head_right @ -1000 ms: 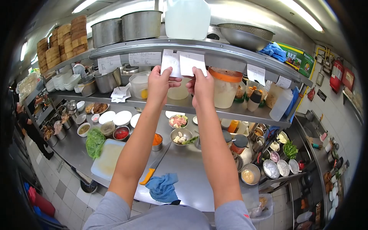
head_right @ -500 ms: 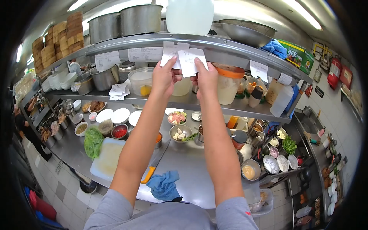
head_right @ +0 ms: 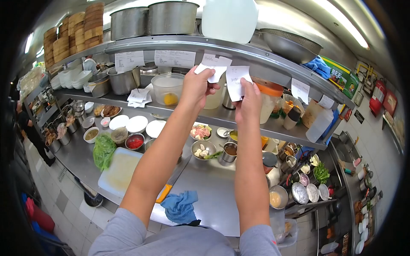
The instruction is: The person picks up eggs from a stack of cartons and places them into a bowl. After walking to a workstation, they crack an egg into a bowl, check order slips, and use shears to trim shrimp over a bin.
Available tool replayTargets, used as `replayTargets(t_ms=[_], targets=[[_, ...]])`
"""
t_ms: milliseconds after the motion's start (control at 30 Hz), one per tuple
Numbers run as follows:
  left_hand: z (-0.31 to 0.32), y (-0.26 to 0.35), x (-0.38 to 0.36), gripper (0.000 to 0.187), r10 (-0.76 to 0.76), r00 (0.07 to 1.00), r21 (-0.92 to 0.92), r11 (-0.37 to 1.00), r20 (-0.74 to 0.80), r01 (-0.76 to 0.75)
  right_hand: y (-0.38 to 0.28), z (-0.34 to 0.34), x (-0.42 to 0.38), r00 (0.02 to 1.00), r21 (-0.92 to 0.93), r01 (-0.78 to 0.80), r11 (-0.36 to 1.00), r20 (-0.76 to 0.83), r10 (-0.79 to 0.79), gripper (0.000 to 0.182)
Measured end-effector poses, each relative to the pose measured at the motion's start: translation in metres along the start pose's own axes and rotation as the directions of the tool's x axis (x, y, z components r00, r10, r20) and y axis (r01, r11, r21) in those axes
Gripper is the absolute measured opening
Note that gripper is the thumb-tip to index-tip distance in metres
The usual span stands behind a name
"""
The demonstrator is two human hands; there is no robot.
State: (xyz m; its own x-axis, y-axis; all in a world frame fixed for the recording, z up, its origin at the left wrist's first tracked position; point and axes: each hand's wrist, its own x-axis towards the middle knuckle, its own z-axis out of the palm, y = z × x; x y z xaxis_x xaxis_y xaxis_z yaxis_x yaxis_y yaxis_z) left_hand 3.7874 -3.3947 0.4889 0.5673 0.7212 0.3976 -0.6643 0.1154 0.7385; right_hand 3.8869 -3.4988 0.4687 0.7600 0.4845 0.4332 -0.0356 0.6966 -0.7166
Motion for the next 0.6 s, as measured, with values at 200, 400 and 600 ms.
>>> replayTargets(t_ms=[200, 400, 600], targets=[[0.004, 0.001, 0.014, 0.027, 0.192, 0.981, 0.035, 0.981, 0.016, -0.192, 0.006, -0.004, 0.0, 0.996, 0.044, 0.03, 0.999, 0.081, -0.034, 0.019], [0.003, -0.009, 0.011, 0.03, 0.199, 0.98, 0.074, 0.977, -0.003, -0.198, -0.003, 0.003, 0.01, 0.999, -0.126, -0.01, 0.992, 0.051, 0.017, 0.021], [-0.003, -0.015, 0.007, 0.037, 0.117, 0.993, 0.076, 0.99, -0.005, -0.116, -0.003, 0.02, 0.013, 1.0, -0.181, -0.023, 0.983, -0.025, 0.018, 0.019]])
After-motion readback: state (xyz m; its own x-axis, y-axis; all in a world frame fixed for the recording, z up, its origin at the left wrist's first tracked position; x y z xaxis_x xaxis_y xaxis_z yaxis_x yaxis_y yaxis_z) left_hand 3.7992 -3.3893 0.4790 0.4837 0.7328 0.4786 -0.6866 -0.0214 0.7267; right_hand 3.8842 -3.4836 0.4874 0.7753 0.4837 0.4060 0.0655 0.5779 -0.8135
